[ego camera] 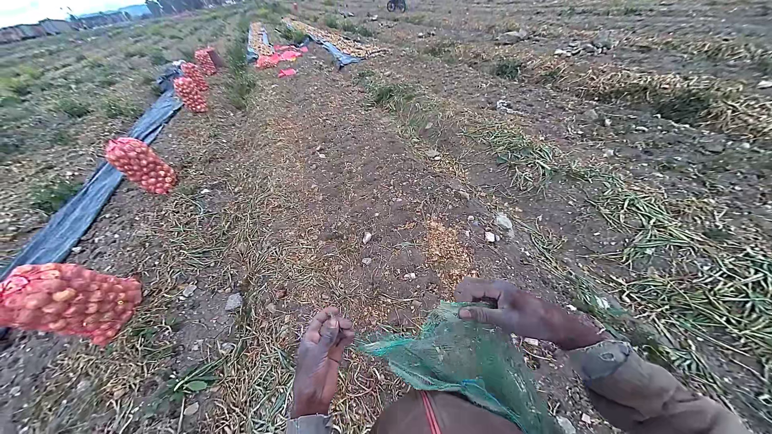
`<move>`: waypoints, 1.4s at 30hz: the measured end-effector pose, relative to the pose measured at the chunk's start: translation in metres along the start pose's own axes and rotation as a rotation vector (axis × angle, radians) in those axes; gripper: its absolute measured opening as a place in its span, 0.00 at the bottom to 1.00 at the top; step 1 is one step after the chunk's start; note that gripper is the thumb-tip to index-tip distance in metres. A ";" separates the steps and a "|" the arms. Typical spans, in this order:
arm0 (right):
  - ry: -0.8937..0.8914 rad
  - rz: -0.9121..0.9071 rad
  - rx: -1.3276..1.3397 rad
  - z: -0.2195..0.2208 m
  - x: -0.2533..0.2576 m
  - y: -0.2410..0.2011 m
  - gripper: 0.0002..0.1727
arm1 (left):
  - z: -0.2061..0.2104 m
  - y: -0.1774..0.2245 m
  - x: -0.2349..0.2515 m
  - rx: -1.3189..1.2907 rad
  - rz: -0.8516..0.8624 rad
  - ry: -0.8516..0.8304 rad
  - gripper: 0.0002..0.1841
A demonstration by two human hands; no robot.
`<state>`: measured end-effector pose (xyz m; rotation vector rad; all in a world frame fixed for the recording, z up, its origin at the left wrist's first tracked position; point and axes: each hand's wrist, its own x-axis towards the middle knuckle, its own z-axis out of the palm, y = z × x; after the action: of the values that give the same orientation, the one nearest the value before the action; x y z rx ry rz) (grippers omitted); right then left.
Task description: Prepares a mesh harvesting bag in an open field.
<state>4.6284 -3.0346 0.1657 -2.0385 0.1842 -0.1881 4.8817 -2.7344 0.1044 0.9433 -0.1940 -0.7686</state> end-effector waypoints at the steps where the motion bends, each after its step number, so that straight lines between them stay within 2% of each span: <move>1: 0.021 0.017 0.066 0.004 0.001 -0.002 0.14 | 0.007 0.003 -0.006 0.003 0.006 -0.060 0.14; 6: 0.019 0.116 0.301 0.027 0.011 -0.012 0.14 | 0.046 0.010 -0.023 0.120 0.050 -0.387 0.12; 9: 0.022 0.138 0.387 0.037 0.015 -0.015 0.14 | 0.066 0.010 -0.022 0.283 0.099 -0.470 0.12; 14: 0.055 0.128 0.446 0.050 0.021 -0.018 0.15 | 0.088 0.005 -0.014 0.619 0.176 -0.422 0.09; 16: 0.065 0.132 0.460 0.053 0.022 -0.018 0.15 | 0.092 0.003 -0.013 0.692 0.166 -0.405 0.11; 23: 0.071 0.154 0.482 0.060 0.023 -0.017 0.15 | 0.093 -0.008 -0.006 0.617 -0.022 -0.448 0.35; 25: 0.058 0.147 0.418 0.061 0.025 -0.018 0.15 | 0.093 -0.011 -0.005 0.545 -0.083 -0.465 0.33; 27: 0.040 0.125 0.349 0.063 0.027 -0.018 0.16 | 0.094 -0.013 -0.005 0.519 -0.126 -0.438 0.27; 31: 0.022 0.095 0.260 0.064 0.029 -0.018 0.15 | 0.091 -0.016 -0.007 0.478 -0.125 -0.349 0.18; 34: 0.025 0.081 0.234 0.066 0.030 -0.018 0.16 | 0.090 -0.017 -0.009 0.482 -0.095 -0.339 0.16; 38: 0.083 0.105 0.238 0.071 0.030 -0.023 0.12 | 0.095 -0.017 -0.017 0.611 -0.064 -0.314 0.16; 42: 0.127 0.098 0.133 0.077 0.028 -0.030 0.12 | 0.097 -0.024 -0.022 0.695 -0.035 -0.303 0.13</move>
<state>4.6733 -2.9603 0.1593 -1.8815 0.3411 -0.2621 4.8086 -2.7912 0.1468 1.4814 -0.7455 -0.8930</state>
